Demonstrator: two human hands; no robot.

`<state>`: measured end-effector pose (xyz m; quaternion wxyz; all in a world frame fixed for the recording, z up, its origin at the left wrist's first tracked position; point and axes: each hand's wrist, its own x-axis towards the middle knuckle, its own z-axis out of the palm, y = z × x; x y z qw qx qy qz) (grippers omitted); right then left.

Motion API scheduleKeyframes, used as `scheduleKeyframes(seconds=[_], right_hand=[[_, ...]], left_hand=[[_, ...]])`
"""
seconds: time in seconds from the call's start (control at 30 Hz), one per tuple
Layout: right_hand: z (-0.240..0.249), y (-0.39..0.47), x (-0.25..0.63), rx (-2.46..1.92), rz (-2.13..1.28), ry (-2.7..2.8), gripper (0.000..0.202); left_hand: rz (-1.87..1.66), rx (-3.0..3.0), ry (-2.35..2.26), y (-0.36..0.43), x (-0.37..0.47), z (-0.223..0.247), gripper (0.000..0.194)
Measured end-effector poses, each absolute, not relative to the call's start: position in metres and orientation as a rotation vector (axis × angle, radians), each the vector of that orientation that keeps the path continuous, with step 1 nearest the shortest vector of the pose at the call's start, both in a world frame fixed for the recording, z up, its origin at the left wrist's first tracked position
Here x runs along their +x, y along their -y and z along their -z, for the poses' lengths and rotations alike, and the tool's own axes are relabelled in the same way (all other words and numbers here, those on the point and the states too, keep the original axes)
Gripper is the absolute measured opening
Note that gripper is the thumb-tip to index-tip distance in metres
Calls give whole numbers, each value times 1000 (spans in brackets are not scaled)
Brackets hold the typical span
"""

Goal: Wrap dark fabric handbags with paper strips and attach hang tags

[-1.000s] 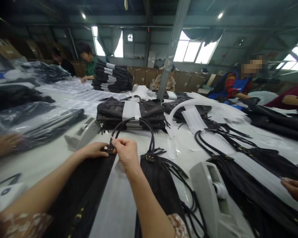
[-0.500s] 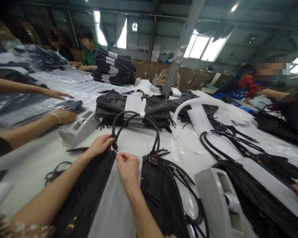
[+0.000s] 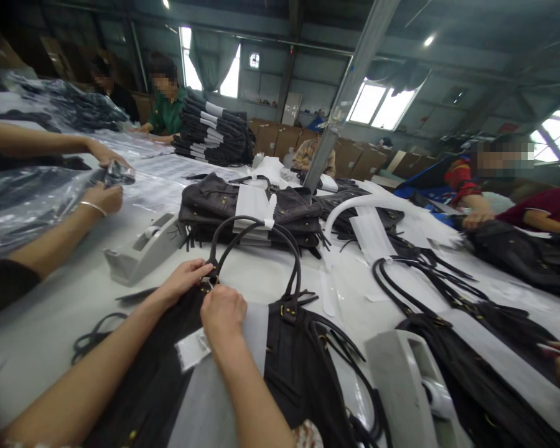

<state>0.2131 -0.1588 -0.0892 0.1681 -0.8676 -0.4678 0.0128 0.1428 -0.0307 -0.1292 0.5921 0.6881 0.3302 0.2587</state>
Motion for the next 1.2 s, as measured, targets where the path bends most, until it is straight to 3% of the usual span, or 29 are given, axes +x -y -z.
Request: scheduleKeyframes(seconds=[0.4, 0.8, 1.2], right_hand=[[110, 144, 209, -2401, 61, 1360, 24], [120, 140, 213, -2349, -30, 1313, 27], [104, 146, 232, -2070, -293, 1224, 27]], left_hand=[[-390, 1463, -617, 17, 130, 128, 24], [-204, 1828, -657, 7, 118, 130, 18], [-323, 2038, -783, 13, 111, 100, 28]])
